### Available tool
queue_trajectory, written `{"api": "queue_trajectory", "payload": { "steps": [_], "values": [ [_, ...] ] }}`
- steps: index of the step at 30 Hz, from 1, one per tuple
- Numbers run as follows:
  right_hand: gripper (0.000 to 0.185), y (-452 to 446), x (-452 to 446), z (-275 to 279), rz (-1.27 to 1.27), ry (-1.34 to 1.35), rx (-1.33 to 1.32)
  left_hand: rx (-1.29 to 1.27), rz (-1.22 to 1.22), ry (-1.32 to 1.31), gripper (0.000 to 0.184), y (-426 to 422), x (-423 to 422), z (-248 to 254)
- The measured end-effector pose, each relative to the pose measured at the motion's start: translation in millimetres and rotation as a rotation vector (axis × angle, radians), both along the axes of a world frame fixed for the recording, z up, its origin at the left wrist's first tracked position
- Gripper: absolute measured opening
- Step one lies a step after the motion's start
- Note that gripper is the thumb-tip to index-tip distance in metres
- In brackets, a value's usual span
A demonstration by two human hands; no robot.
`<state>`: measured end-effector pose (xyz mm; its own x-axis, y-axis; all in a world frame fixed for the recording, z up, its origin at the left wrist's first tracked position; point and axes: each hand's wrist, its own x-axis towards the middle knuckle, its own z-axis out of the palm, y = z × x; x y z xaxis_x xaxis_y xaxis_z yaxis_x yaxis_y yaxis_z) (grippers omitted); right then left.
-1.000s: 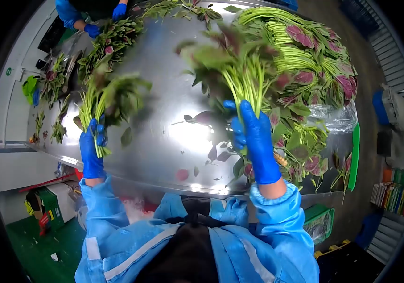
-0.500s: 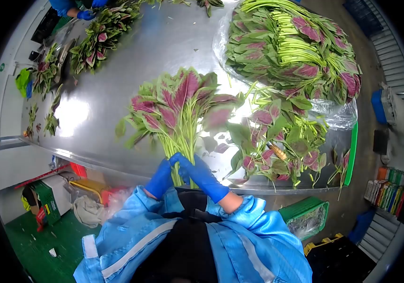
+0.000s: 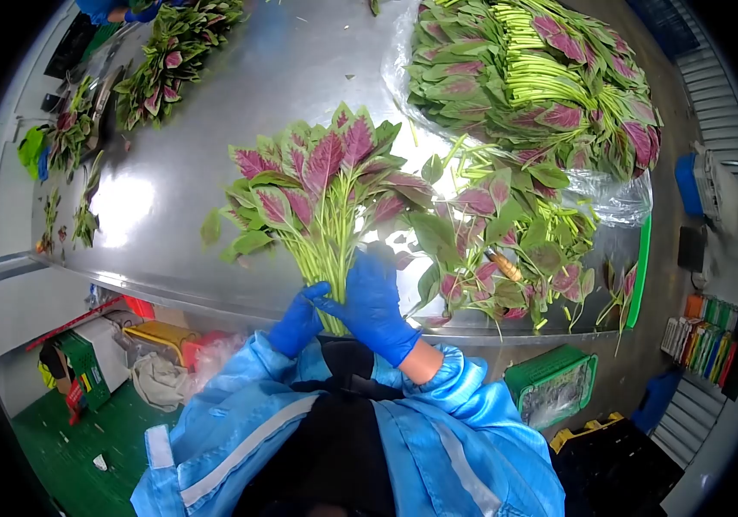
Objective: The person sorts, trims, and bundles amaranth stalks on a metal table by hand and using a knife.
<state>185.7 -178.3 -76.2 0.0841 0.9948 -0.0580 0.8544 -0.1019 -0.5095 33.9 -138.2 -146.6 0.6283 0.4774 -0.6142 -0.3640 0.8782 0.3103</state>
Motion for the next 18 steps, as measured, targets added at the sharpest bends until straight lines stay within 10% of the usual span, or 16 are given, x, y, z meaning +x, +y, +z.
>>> {"api": "queue_trajectory", "payload": {
  "steps": [6, 12, 18],
  "values": [
    [0.049, -3.3, 14.5, -16.1, -0.254, 0.502, -0.167, 0.055, -0.093, -0.12, 0.053, 5.1, -0.9, 8.2],
    [0.031, 1.1, 22.4, -5.2, -0.15, 0.501, -0.146, 0.466, -0.319, 0.112, 0.046, 17.8, -9.2, 29.0],
    [0.016, 23.9, 35.5, 42.8, -0.403, 0.42, 0.143, 0.284, -0.359, 0.014, 0.047, 22.4, -15.3, 14.0]
  ]
}}
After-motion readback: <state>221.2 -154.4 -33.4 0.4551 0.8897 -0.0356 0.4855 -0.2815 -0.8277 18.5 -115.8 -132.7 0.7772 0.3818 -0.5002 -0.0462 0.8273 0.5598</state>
